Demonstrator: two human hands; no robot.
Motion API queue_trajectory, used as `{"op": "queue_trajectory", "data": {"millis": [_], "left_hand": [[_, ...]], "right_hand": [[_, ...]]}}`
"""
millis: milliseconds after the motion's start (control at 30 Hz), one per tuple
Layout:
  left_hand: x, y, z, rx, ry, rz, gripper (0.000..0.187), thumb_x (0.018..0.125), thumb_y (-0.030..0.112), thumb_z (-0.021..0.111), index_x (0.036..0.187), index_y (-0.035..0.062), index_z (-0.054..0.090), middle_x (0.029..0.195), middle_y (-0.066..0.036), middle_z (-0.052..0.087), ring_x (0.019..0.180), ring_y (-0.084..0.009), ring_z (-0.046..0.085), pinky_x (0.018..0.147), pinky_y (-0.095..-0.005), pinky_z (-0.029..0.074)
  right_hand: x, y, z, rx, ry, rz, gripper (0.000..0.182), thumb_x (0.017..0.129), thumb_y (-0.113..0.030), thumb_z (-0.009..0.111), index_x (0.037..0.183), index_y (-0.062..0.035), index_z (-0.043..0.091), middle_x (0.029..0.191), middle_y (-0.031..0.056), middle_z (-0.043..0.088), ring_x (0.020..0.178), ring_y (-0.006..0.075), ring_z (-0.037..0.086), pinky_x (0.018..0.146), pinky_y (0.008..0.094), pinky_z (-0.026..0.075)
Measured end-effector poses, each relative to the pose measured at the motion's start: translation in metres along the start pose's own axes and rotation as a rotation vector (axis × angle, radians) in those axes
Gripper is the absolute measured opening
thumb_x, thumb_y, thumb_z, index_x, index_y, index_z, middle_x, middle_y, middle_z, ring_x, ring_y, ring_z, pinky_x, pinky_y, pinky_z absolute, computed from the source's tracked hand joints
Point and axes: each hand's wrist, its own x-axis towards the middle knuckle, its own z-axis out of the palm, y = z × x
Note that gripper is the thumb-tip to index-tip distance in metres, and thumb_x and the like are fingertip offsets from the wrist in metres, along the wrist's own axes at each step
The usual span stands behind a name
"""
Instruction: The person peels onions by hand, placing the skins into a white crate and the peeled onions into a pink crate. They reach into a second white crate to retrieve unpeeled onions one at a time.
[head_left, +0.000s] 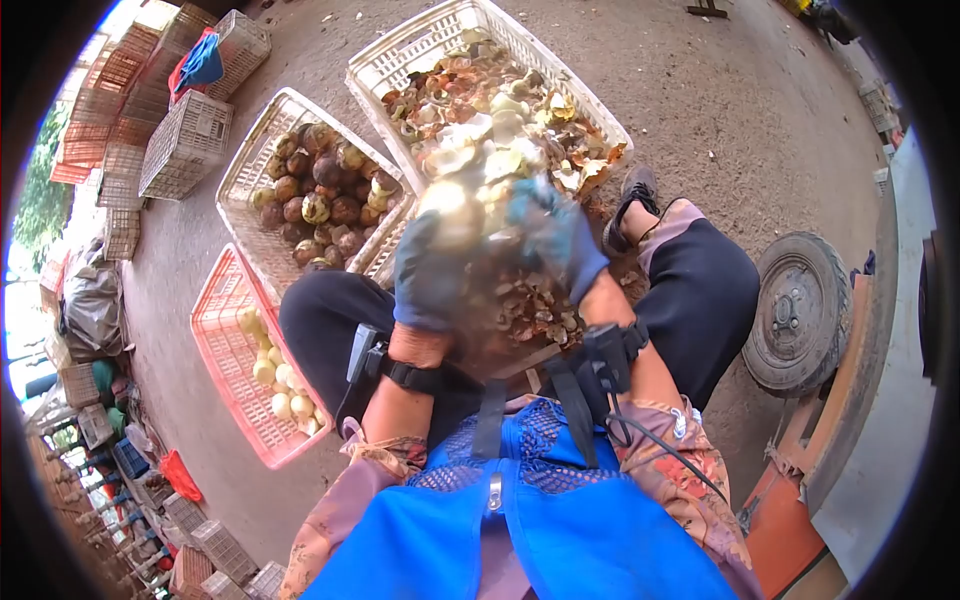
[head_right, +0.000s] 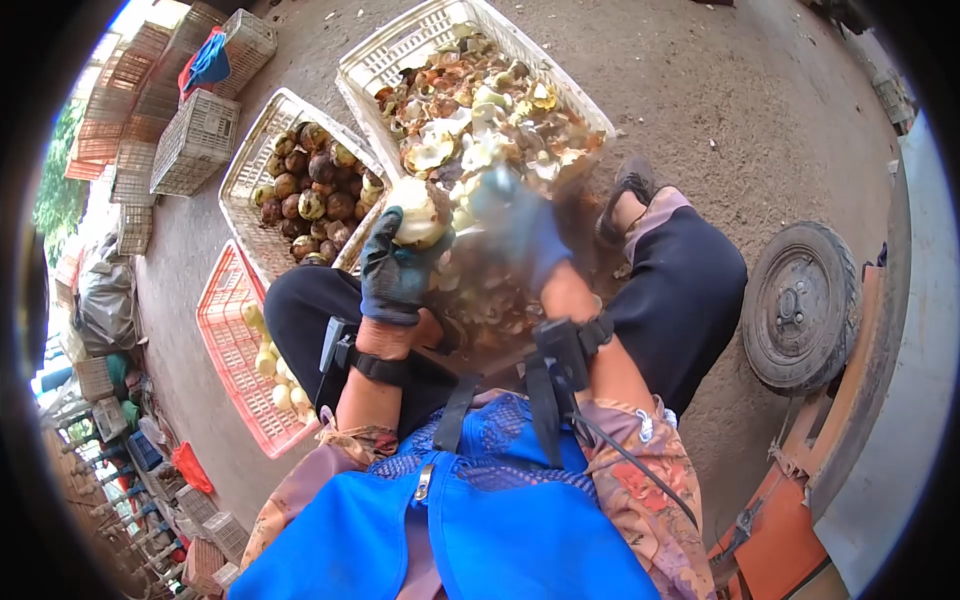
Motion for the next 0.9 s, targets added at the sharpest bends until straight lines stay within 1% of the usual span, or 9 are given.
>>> {"op": "queue_trajectory", "data": {"millis": [67, 167, 233, 333, 400, 533, 600, 667, 900], "left_hand": [[-0.005, -0.005, 0.002, 0.001, 0.040, 0.000, 0.033, 0.101, 0.026, 0.048, 0.125, 0.0044, 0.056, 0.117, -0.012, 0.064, 0.100, -0.0239, 0.063, 0.085, -0.0350, 0.053], [-0.013, -0.008, 0.003, 0.492, 0.071, 0.189, 0.036, 0.100, 0.029, 0.049, 0.125, 0.0045, 0.056, 0.118, -0.013, 0.064, 0.098, -0.0229, 0.063, 0.084, -0.0344, 0.054], [-0.014, -0.003, 0.011, -0.099, -0.166, -0.050, 0.034, 0.101, 0.027, 0.049, 0.125, 0.0046, 0.056, 0.116, -0.013, 0.064, 0.094, -0.0222, 0.064, 0.079, -0.0332, 0.055], [-0.006, 0.007, 0.000, -0.214, -0.117, -0.163, 0.039, 0.091, 0.021, 0.065, 0.125, 0.0048, 0.057, 0.123, -0.013, 0.062, 0.113, -0.0288, 0.060, 0.095, -0.0503, 0.050], [-0.002, 0.004, -0.012, -0.033, -0.071, -0.033, 0.038, 0.090, 0.020, 0.065, 0.125, 0.0055, 0.058, 0.121, -0.012, 0.063, 0.111, -0.0294, 0.061, 0.094, -0.0517, 0.051], [0.002, 0.006, -0.027, 0.108, 0.046, 0.014, 0.029, 0.089, 0.019, 0.066, 0.116, 0.0077, 0.062, 0.105, -0.009, 0.067, 0.099, -0.0294, 0.065, 0.089, -0.0547, 0.052], [-0.002, 0.009, -0.030, 0.134, 0.032, 0.010, 0.024, 0.089, 0.019, 0.066, 0.110, 0.0075, 0.063, 0.098, -0.008, 0.067, 0.092, -0.0284, 0.065, 0.086, -0.0545, 0.053], [-0.003, 0.008, -0.030, 0.156, 0.018, 0.008, 0.019, 0.089, 0.019, 0.065, 0.105, 0.0073, 0.064, 0.091, -0.007, 0.066, 0.085, -0.0275, 0.066, 0.084, -0.0543, 0.054], [0.008, 0.008, -0.059, 1.227, -0.167, 0.505, 0.011, 0.091, 0.014, 0.062, 0.099, 0.0066, 0.064, 0.085, -0.008, 0.063, 0.076, -0.0262, 0.064, 0.071, -0.0495, 0.057]], "right_hand": [[0.005, 0.040, 0.000, -0.479, -0.096, -0.517, 0.015, 0.085, -0.009, 0.057, 0.097, -0.0044, 0.065, 0.089, 0.0136, 0.068, 0.077, 0.0332, 0.065, 0.073, 0.0408, 0.052], [-0.007, 0.031, 0.016, -0.626, 0.039, -0.573, 0.014, 0.086, -0.012, 0.055, 0.094, -0.0065, 0.066, 0.096, 0.0171, 0.067, 0.080, 0.0364, 0.064, 0.074, 0.0434, 0.052], [-0.018, 0.015, 0.012, -0.590, -0.048, -0.464, 0.018, 0.087, -0.015, 0.055, 0.100, -0.0078, 0.064, 0.097, 0.0162, 0.067, 0.082, 0.0360, 0.065, 0.075, 0.0428, 0.052], [-0.027, 0.000, 0.008, -1.013, -0.013, -0.663, 0.028, 0.086, -0.020, 0.058, 0.113, -0.0115, 0.060, 0.090, 0.0121, 0.067, 0.077, 0.0311, 0.066, 0.067, 0.0417, 0.053], [-0.031, -0.004, 0.009, -1.431, -0.195, -0.417, 0.056, 0.086, -0.027, 0.065, 0.139, -0.0169, 0.050, 0.106, 0.0145, 0.068, 0.085, 0.0303, 0.069, 0.066, 0.0417, 0.054], [-0.036, 0.008, 0.016, -1.584, -0.042, -0.461, 0.060, 0.084, -0.030, 0.064, 0.140, -0.0187, 0.047, 0.103, 0.0129, 0.068, 0.079, 0.0287, 0.068, 0.061, 0.0407, 0.052], [-0.029, 0.015, 0.009, -1.703, 0.122, -0.870, 0.029, 0.087, -0.028, 0.057, 0.114, -0.0187, 0.057, 0.079, 0.0018, 0.062, 0.068, 0.0188, 0.067, 0.045, 0.0371, 0.047], [-0.028, 0.014, 0.005, -1.729, 0.073, -0.796, 0.030, 0.088, -0.026, 0.056, 0.117, -0.0184, 0.057, 0.081, 0.0016, 0.062, 0.071, 0.0191, 0.067, 0.045, 0.0366, 0.047], [-0.025, 0.019, 0.000, -1.801, 0.121, -0.735, 0.034, 0.085, -0.027, 0.060, 0.119, -0.0192, 0.056, 0.087, 0.0031, 0.064, 0.090, 0.0217, 0.066, 0.055, 0.0411, 0.049]]}}
